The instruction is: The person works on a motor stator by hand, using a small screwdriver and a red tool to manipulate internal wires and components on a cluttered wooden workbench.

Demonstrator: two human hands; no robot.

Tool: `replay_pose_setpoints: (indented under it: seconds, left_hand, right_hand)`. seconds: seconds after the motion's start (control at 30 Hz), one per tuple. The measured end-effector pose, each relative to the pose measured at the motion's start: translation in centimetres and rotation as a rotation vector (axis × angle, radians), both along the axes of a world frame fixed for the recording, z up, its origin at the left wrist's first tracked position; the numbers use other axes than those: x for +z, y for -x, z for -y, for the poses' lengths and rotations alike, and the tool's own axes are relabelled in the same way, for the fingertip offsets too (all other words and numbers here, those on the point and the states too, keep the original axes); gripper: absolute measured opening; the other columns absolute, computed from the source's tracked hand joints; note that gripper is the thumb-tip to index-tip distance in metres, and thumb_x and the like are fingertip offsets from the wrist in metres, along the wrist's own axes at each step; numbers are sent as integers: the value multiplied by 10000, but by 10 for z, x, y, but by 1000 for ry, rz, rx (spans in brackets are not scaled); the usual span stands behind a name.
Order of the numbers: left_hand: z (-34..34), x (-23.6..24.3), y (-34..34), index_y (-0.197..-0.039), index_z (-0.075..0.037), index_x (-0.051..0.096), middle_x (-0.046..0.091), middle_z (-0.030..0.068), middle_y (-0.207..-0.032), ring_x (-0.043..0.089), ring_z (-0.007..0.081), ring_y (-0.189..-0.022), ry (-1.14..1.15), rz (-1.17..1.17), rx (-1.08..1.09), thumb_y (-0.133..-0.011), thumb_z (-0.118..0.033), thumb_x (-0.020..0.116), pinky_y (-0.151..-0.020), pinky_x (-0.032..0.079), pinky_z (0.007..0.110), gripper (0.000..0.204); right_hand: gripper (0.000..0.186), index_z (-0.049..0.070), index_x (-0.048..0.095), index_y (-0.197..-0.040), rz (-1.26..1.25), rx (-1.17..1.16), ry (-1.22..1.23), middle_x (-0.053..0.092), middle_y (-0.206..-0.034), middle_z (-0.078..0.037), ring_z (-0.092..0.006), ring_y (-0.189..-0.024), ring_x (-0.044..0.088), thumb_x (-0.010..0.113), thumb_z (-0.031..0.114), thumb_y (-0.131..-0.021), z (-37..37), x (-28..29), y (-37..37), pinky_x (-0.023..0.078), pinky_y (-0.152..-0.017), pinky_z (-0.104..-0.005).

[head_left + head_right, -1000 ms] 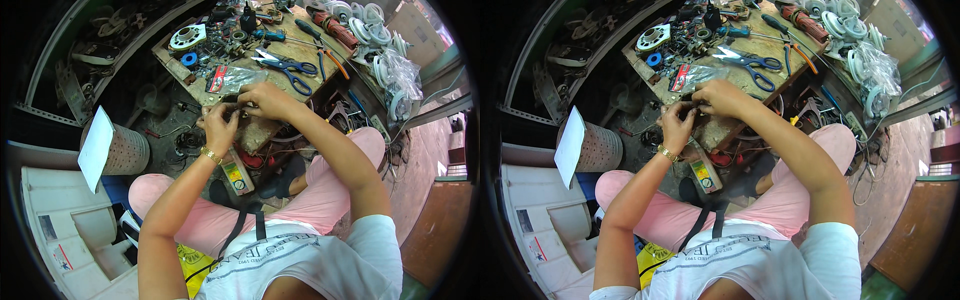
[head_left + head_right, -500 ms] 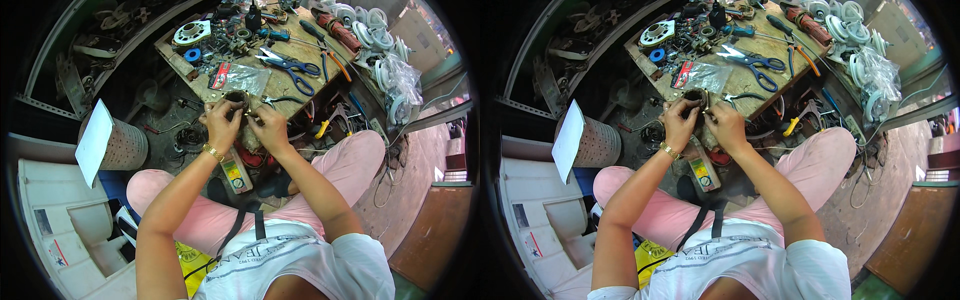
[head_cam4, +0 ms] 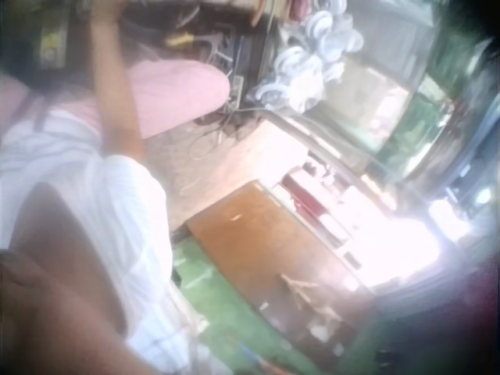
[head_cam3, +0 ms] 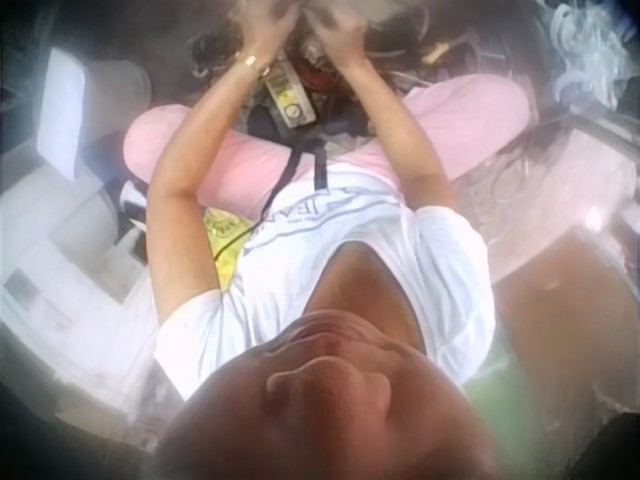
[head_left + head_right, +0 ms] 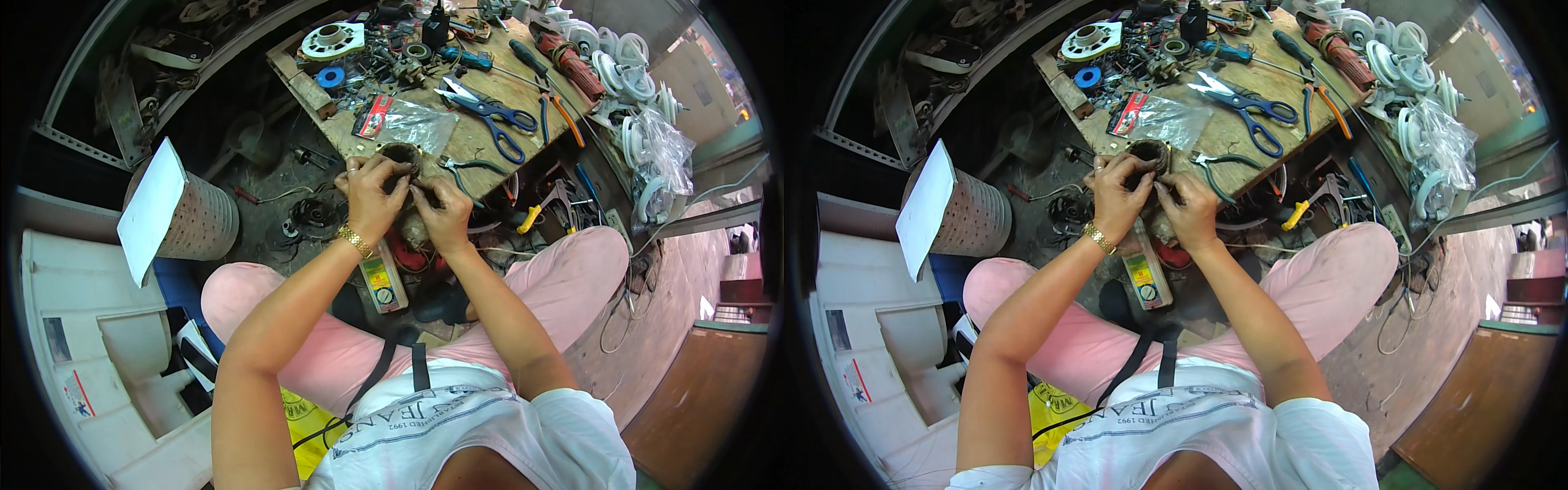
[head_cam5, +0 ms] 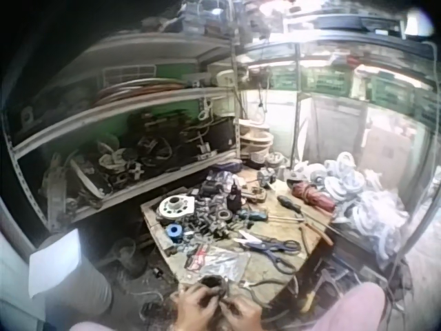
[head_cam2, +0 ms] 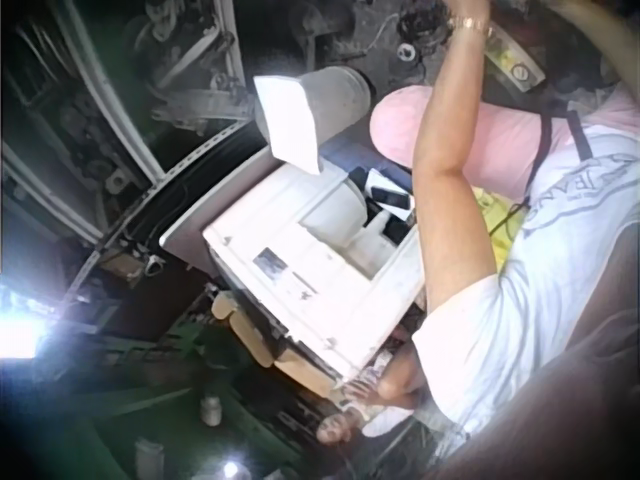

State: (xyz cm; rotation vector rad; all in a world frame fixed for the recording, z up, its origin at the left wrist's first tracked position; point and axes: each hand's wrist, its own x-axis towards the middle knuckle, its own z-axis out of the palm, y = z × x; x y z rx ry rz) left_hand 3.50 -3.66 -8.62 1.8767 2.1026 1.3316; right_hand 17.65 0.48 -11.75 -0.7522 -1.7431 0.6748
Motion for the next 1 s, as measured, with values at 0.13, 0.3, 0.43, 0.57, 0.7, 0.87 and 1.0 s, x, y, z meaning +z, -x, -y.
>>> replay_pose_setpoints:
  seconds: [0.13,0.3,0.43,0.57,0.7,0.87,1.0]
  left_hand:
    - [1,0,3,-912,-114,750,697,33,-932,536,254,-967,0,7,-25,-793,-134,732,-877,376,386,122]
    - [-1,-3,3,-908,-140,752,690,13,-932,519,267,-972,-24,26,-38,-785,-151,735,-871,343,407,125]
    - [0,-6,3,-914,-173,758,680,-13,-926,502,274,-986,-31,38,-37,-787,-182,736,-869,314,433,129]
    - [0,-7,6,-922,-175,763,680,-14,-926,502,274,-989,-23,57,-48,-782,-179,743,-872,319,431,141]
    - [0,-5,6,-912,-114,757,699,55,-931,526,270,-903,-67,11,-73,-767,-108,743,-836,388,379,146]
    - [0,-10,8,-923,-173,771,686,-6,-935,508,282,-993,-20,57,-53,-764,-169,756,-868,323,426,160]
    - [0,-9,7,-913,-145,760,692,17,-927,515,271,-950,-41,37,-65,-764,-145,751,-858,344,404,149]
  right_hand:
    - [134,-12,676,-903,3,19,-14,680,-867,-162,-332,-757,670,760,16,-802,0,-2,-2,524,-677,-377]
    - [129,-9,681,-904,-36,33,50,687,-871,-151,-304,-763,678,765,11,-808,2,-6,-4,532,-689,-354]
    - [126,-10,690,-901,-135,10,79,704,-871,-131,-245,-767,688,773,-9,-805,4,-9,-3,535,-700,-321]
    - [118,-13,692,-895,-248,15,329,707,-857,-108,-176,-750,673,773,-17,-810,10,-13,0,524,-691,-290]
    - [115,-16,693,-896,-201,-3,301,708,-858,-102,-157,-747,665,773,-13,-814,11,-14,-2,518,-687,-280]
    - [121,-19,703,-896,-161,-43,224,707,-855,-105,-166,-742,668,785,6,-810,8,-6,1,518,-684,-282]
    - [123,-20,706,-895,-169,-33,244,707,-854,-106,-169,-744,670,789,6,-807,9,-4,1,520,-686,-284]
